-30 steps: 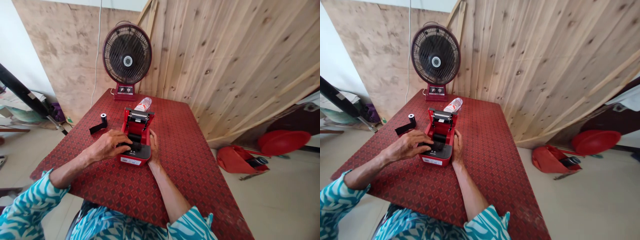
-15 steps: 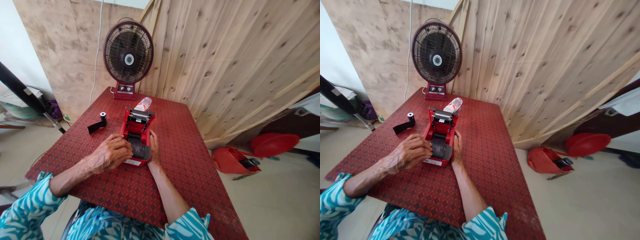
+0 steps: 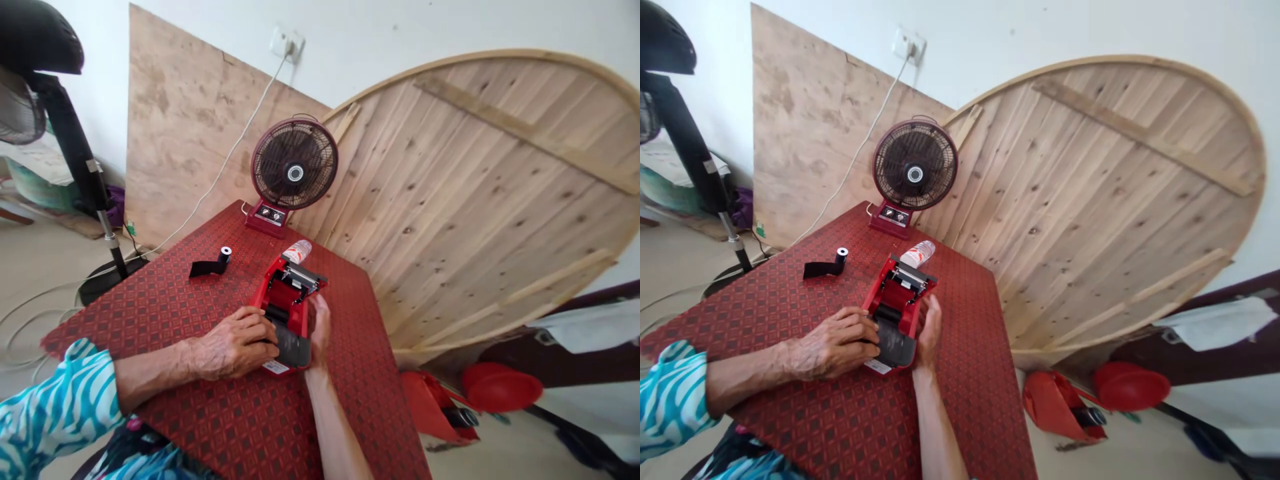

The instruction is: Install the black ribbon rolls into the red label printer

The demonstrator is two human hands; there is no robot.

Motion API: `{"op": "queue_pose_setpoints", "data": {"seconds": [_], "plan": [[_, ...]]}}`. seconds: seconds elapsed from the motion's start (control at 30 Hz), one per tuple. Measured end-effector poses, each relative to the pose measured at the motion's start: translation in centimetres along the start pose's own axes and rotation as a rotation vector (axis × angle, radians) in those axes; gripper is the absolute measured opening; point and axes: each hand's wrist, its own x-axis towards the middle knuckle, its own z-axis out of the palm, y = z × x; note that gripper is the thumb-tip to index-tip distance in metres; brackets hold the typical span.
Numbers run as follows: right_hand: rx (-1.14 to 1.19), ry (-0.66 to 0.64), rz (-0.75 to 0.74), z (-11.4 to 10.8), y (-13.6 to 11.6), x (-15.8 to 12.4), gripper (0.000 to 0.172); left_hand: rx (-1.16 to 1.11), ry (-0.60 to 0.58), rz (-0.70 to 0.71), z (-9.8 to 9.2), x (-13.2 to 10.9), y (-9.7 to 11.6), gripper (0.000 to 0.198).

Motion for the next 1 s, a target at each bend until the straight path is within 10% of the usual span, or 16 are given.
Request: {"op": "queue_pose_setpoints", "data": {"seconds": [0.23, 0.6, 0.87, 1.0], "plan": [[0.210, 0.064, 0.055, 0.5, -2.8, 3.8, 0.046, 0.016, 0.021, -0.010, 0.1, -0.6, 0.1, 0.016], [0.111, 0.005, 0.107, -0.7, -2.4, -2.2, 0.037, -0.112, 0.024, -0.039, -0.1, -0.8, -0.3, 0.017], [0.213, 0.026, 0.175, 0.0, -2.4, -2.2, 0.044, -0.532, 0.240, -0.956, 0.4, 1.0, -3.3, 0.051], [0.228, 0.032, 0.210, 0.1, -2.7, -2.4, 0.046, -0.801, 0.180, -1.098, 1.4, 1.3, -3.8, 0.063]]}}
